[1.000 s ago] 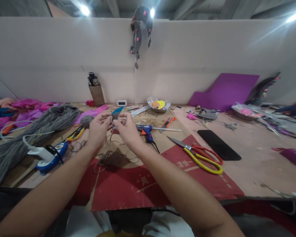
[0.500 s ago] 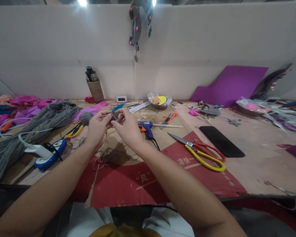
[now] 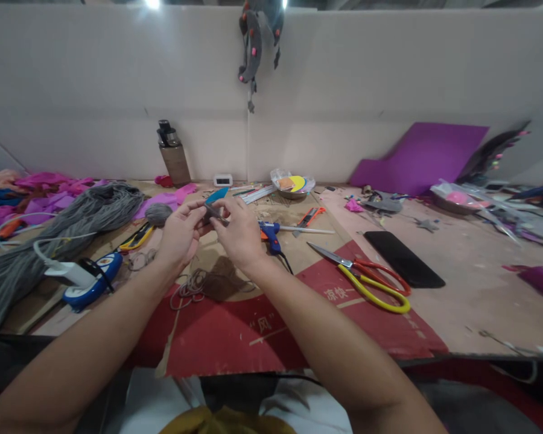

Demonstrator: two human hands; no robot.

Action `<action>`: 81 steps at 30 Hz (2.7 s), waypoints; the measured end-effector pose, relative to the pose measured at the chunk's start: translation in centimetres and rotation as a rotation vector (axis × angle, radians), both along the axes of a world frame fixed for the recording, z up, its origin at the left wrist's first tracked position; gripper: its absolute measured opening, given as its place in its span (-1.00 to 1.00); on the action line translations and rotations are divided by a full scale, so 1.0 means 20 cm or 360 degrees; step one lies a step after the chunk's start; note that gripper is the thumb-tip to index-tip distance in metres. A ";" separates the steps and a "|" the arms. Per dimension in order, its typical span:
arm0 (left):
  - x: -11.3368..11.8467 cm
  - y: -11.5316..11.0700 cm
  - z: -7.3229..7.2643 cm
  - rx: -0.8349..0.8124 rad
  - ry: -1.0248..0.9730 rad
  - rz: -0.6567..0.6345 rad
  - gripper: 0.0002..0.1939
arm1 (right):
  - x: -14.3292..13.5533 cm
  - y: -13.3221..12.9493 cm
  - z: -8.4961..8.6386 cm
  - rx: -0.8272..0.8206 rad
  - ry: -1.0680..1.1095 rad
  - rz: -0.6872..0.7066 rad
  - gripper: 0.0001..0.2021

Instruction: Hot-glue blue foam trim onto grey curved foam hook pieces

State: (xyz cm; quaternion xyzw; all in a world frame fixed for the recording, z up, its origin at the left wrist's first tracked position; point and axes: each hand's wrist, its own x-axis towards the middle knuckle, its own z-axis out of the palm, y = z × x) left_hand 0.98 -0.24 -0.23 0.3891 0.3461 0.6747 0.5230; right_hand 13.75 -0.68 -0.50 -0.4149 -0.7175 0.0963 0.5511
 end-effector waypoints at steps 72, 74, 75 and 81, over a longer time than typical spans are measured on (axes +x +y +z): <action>0.01 -0.03 0.02 -0.0113 -0.0006 -0.0112 -0.77 | -0.03 0.02 0.04 -0.0735 0.0675 0.0442 -0.84; 0.01 -0.02 0.02 -0.0083 0.0004 -0.0066 -0.76 | -0.03 0.01 0.05 -0.0661 0.0618 0.0405 -0.83; 0.00 -0.02 0.02 -0.0069 0.0008 -0.0047 -0.75 | -0.02 0.01 0.05 -0.0596 0.0567 0.0356 -0.83; 0.00 -0.02 0.00 -0.0025 0.0026 -0.0023 -0.71 | 0.03 -0.02 0.07 -0.0129 0.0130 0.0023 -0.91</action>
